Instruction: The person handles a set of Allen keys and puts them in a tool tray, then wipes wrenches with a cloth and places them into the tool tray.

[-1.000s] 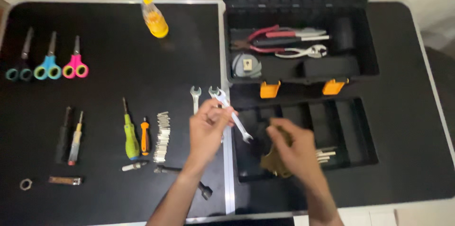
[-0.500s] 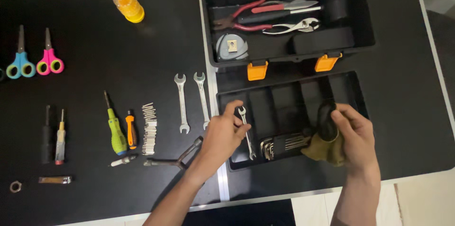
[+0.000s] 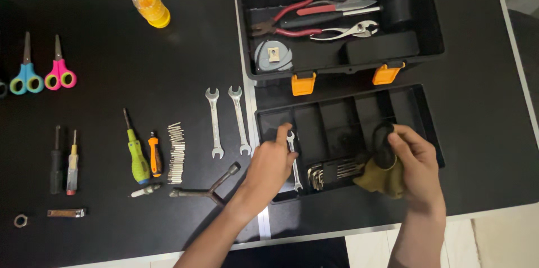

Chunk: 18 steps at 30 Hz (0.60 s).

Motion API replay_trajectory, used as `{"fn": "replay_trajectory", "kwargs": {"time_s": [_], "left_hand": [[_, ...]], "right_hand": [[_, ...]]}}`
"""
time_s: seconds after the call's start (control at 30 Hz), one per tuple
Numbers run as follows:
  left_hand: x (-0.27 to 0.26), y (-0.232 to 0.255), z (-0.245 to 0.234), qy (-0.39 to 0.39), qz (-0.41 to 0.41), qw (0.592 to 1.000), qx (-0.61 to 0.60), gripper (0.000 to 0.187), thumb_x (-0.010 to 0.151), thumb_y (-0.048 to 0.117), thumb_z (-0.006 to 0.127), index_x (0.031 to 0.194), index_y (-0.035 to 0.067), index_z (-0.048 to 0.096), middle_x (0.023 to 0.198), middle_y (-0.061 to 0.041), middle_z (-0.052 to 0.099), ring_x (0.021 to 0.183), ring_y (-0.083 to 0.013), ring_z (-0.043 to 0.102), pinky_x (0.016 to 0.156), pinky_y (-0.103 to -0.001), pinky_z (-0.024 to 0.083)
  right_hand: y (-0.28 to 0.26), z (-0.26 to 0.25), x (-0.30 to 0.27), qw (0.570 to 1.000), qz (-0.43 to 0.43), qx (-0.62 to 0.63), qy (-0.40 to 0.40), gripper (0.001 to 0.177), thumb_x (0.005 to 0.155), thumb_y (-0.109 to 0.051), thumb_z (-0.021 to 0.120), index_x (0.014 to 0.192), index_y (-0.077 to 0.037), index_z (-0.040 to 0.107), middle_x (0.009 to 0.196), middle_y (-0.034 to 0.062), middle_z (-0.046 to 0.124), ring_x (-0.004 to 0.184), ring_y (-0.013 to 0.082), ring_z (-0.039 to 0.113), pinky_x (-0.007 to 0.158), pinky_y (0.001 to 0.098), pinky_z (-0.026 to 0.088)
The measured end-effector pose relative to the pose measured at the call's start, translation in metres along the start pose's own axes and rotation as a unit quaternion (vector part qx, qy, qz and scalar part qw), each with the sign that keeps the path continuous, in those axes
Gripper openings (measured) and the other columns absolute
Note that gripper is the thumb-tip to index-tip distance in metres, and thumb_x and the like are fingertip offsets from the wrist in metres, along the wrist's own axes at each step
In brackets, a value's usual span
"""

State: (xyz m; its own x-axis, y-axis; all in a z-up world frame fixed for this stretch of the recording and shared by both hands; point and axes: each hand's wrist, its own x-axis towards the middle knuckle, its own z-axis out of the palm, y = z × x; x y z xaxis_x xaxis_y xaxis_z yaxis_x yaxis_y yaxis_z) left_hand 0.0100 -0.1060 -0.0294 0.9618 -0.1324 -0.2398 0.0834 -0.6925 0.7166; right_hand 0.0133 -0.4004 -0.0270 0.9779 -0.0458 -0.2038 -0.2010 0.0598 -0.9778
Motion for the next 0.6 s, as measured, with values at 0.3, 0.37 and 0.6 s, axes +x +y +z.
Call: {"fn": "replay_trajectory", "kwargs": {"time_s": [0.3,0.37,0.6], "left_hand": [[-0.039,-0.013,-0.029,0.161,0.016,0.986,0.047,0.037,0.088,0.018,0.075,0.117,0.004,0.058,0.090,-0.021,0.074,0.067,-0.0421,0.071,0.055,-0.048,0.056],[-0.040,-0.016,-0.034,0.120,-0.029,0.992,0.011,0.039,0.089,0.018,0.073,0.121,0.003,0.056,0.076,-0.019,0.072,0.063,-0.0402,0.070,0.057,-0.048,0.056],[-0.031,-0.024,-0.024,0.112,-0.063,0.986,-0.102,0.050,0.089,0.010,0.068,0.133,-0.003,0.050,0.058,-0.017,0.067,0.053,-0.0372,0.069,0.054,-0.046,0.054]], "right_hand": [[-0.024,0.039,-0.015,0.982,0.087,-0.148,-0.074,0.029,0.088,-0.017,0.074,0.115,-0.009,0.077,0.090,0.0048,0.074,0.076,0.0113,0.065,0.068,0.0266,0.053],[-0.034,0.059,-0.018,0.956,0.132,-0.243,-0.096,0.042,0.076,-0.020,0.082,0.118,-0.016,0.079,0.085,0.0072,0.075,0.068,0.0145,0.064,0.061,0.0296,0.053],[-0.039,0.114,-0.020,0.833,-0.107,-0.537,-0.083,0.051,0.065,-0.035,0.089,0.113,-0.021,0.077,0.087,0.0052,0.074,0.078,0.0242,0.067,0.070,0.0373,0.056]]}}
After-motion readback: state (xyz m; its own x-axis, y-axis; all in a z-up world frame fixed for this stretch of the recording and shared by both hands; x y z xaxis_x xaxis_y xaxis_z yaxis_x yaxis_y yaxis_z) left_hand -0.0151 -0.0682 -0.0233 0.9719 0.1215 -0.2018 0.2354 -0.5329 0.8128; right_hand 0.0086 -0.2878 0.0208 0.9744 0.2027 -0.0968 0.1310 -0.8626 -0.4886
